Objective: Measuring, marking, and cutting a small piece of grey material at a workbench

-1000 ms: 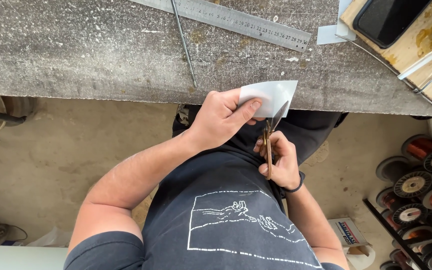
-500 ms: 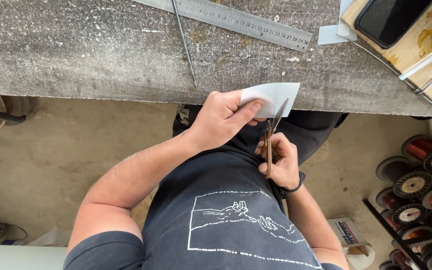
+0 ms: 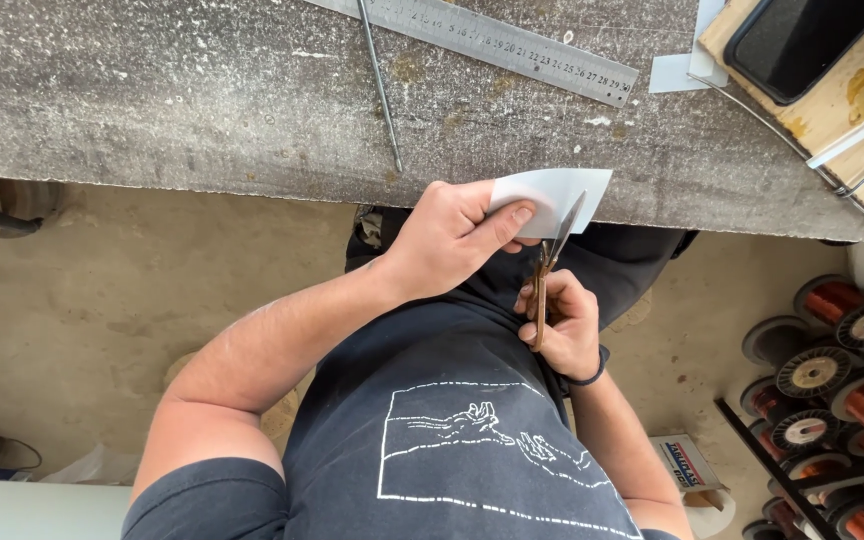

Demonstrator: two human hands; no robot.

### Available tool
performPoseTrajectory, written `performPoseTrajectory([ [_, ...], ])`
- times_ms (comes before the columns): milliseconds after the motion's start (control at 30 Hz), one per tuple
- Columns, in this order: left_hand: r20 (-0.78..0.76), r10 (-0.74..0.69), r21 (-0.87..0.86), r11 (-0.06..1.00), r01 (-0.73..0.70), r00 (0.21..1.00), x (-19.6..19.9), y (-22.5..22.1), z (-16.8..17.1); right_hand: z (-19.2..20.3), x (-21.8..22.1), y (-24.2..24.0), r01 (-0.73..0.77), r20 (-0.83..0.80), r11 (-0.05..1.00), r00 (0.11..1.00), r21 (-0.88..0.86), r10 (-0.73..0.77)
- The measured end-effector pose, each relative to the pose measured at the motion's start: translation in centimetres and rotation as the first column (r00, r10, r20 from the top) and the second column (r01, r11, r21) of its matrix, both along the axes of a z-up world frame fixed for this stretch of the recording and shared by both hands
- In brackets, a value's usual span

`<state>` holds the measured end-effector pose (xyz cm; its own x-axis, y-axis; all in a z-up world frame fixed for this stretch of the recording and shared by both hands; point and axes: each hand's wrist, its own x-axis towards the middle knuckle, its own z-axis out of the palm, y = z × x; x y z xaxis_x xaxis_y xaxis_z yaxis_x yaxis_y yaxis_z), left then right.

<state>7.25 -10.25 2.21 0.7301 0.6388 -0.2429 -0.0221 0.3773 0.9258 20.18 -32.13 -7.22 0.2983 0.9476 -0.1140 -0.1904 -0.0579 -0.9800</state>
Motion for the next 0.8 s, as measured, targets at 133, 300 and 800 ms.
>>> performPoseTrajectory([
  [133, 0.004, -0.001, -0.002, 1.0, 0.001, 1.0, 0.09, 0.02, -0.25, 0.34, -0.04, 0.4, 0.011, 0.011, 1.0, 1.0, -0.001, -0.011],
  [300, 0.002, -0.012, -0.015, 1.0, 0.012, 1.0, -0.11, -0.07, -0.45, 0.7, 0.03, 0.77, 0.019, 0.034, 1.0, 0.999, 0.023, -0.02],
  [800, -0.004, -0.019, -0.03, 0.999, 0.019, 1.0, 0.06, -0.12, -0.27, 0.4, -0.1, 0.86, 0.03, 0.034, 0.999, 0.999, 0.036, -0.031],
])
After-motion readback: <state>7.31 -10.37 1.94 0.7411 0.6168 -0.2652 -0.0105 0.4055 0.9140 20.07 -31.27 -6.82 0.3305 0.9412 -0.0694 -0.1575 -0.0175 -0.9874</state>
